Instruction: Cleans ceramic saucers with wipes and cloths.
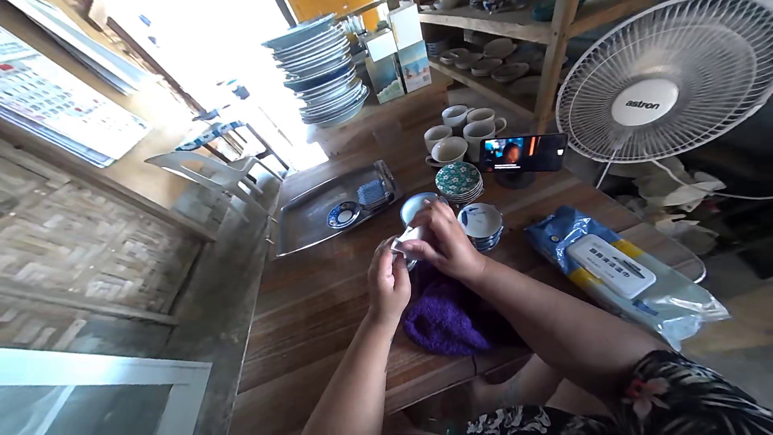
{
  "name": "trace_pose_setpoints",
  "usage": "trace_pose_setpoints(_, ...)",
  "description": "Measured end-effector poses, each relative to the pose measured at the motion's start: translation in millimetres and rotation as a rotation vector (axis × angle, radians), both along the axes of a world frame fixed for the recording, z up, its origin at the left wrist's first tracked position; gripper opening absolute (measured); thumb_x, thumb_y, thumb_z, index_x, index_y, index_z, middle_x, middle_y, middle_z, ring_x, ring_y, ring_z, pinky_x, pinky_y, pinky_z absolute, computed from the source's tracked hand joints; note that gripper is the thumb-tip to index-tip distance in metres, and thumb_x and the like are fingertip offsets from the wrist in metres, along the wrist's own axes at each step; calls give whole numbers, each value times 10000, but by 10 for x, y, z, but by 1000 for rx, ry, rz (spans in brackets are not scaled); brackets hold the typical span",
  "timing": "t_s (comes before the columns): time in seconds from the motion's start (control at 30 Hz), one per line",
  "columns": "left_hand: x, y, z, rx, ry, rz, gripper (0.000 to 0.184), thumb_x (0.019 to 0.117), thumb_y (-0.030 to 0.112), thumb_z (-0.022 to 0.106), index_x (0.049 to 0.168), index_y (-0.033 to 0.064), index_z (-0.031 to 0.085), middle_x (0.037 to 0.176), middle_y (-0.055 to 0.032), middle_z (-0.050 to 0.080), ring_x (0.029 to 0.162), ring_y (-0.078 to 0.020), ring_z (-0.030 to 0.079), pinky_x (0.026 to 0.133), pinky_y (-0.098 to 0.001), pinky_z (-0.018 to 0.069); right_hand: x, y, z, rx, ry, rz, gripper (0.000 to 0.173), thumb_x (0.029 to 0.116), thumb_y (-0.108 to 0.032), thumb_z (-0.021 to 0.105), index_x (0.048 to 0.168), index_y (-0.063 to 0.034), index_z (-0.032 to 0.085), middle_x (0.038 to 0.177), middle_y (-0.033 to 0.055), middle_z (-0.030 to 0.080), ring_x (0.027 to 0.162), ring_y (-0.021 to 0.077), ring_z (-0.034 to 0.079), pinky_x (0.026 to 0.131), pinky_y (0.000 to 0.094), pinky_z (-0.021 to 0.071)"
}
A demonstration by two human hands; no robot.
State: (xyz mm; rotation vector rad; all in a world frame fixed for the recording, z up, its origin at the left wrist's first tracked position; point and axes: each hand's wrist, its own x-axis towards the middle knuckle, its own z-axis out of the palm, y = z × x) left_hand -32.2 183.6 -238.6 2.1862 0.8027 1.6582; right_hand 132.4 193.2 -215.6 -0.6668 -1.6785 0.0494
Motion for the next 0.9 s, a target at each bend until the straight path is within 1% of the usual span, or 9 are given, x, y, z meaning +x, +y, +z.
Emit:
trace_pose_setpoints(0.07,-7,-20,12,2,29,3,226,1035,87,485,1168,-26,628,1165,-91,671,1121,-81,630,1000,-290,522,3,15,-18,24,-6,-7,378,997,-411,620,966,-37,670,948,110,677,962,239,642,933,409,519)
trace_pose_setpoints(0.17,0,-35,17,-16,16,-12,265,1051,164,516,1218,-7,631,1150,-70,674,1078,-55,637,965,-268,533,3,6,-10,-57,126,59,322,1060,-266,510,891,-29,647,884,83,630,904,165,613,871,325,514)
trace_pose_setpoints(0.23,11,-40,5,-59,-36,-38,276,1050,188,522,1224,0,622,1134,-52,666,1045,-49,637,928,-264,545,-7,-28,7,-223,256,136,291,1074,-199,476,898,-22,625,875,53,593,830,84,587,780,239,514)
trace_pose_setpoints(0.37,31,-39,12,-140,-127,-81,248,1046,186,532,1242,57,613,1147,2,667,1033,-59,651,916,-280,563,-15,-37,-9,-594,484,298,291,1104,-326,402,991,-126,582,772,-25,522,655,35,514,603,216,465)
trace_pose_setpoints(0.5,36,-32,11,-139,-140,-95,250,1047,191,532,1252,71,613,1157,1,666,1044,-70,651,921,-282,560,-21,-28,-12,-646,538,350,290,1106,-352,396,983,-155,569,755,-33,523,659,36,522,616,218,472)
trace_pose_setpoints(0.67,35,-37,23,-128,-131,-93,265,1056,194,512,1269,65,602,1191,-2,654,1067,-62,640,935,-274,553,-38,-49,4,-540,507,334,182,1079,-259,488,1001,-133,594,757,-36,535,624,20,507,576,186,450)
trace_pose_setpoints(0.73,26,-42,20,-89,-75,-60,285,1063,205,505,1272,35,596,1188,-24,658,1059,-51,643,932,-265,555,-29,-45,-6,-385,354,228,172,1048,-218,559,1050,-56,616,895,26,601,730,52,591,668,211,532)
trace_pose_setpoints(0.8,21,-40,2,-42,9,-16,246,1043,146,507,1193,-17,615,1102,-68,674,1017,-59,653,916,-267,557,-14,-22,-15,-157,133,84,253,989,-263,645,1016,-11,664,968,102,643,914,167,623,857,332,535)
trace_pose_setpoints(0.9,30,-47,3,-10,92,45,211,981,79,517,1068,-59,652,980,-106,695,943,-80,674,867,-262,565,-19,20,-39,-4,-22,-23,291,978,-347,656,946,-62,707,938,90,676,943,234,630,871,402,515)
